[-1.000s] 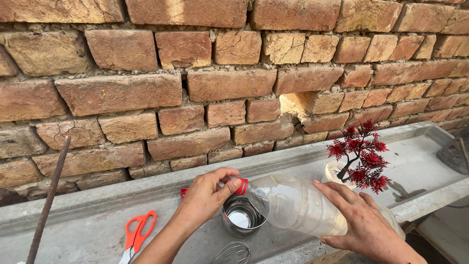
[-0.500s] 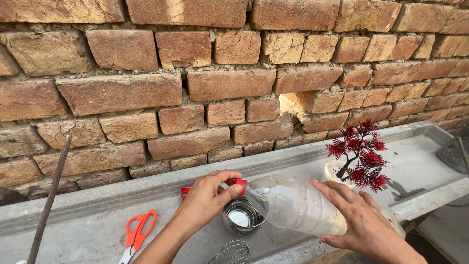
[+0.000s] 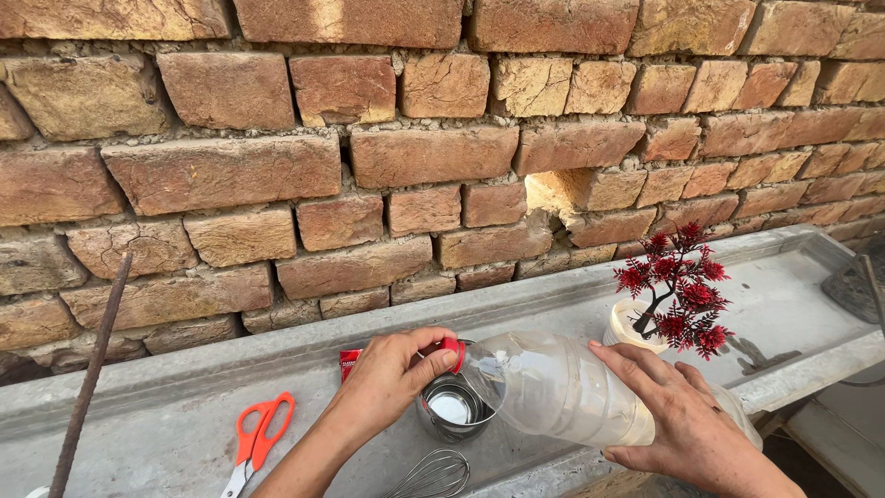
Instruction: The person pours water from a bottle into a metal cup, cuts open a packet with scissors to empty powder into the cup, and stirs the mixture with a whisk.
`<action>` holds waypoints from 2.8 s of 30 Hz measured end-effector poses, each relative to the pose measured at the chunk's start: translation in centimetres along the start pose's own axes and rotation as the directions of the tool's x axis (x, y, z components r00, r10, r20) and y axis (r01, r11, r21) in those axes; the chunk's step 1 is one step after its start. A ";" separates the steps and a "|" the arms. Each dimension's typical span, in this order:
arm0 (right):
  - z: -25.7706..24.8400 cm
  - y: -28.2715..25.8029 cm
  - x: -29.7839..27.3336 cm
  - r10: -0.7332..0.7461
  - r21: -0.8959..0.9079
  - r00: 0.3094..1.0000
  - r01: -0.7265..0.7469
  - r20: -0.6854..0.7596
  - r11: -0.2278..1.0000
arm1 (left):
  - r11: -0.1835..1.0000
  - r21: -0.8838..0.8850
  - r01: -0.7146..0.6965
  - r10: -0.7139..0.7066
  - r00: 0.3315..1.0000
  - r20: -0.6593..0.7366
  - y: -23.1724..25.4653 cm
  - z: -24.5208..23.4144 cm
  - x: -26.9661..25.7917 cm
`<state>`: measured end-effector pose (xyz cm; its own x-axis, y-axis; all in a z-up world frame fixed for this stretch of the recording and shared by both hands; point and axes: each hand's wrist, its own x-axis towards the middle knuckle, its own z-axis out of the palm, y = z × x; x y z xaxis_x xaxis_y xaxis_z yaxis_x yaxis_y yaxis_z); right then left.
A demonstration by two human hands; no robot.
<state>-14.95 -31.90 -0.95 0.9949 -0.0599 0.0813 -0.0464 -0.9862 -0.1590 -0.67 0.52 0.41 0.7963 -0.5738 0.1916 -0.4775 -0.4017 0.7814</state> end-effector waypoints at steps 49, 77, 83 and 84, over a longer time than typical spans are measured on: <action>-6.7 22.7 -3.5 0.379 0.684 0.694 0.224 -0.612 0.695 | 0.985 0.039 -0.166 0.166 0.986 0.007 8.2 9.6 3.8; 0.5 33.0 15.2 0.438 0.667 0.855 -0.157 -0.277 0.728 | 0.989 0.122 0.081 -0.071 0.994 -0.085 5.7 14.0 5.0; 2.1 34.8 17.0 0.437 0.660 0.850 -0.151 -0.294 0.736 | 0.990 0.117 0.075 -0.064 0.994 -0.093 5.9 14.5 4.2; 2.3 35.0 17.1 0.455 0.653 0.840 -0.171 -0.295 0.738 | 0.994 0.106 0.015 -0.003 0.993 -0.116 5.8 14.5 3.9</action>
<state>0.63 -67.07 -7.36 0.7883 -0.5448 0.2859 -0.1457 -0.6168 -0.7735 -5.68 -14.43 -2.98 0.8354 -0.4859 0.2568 -0.5018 -0.4839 0.7169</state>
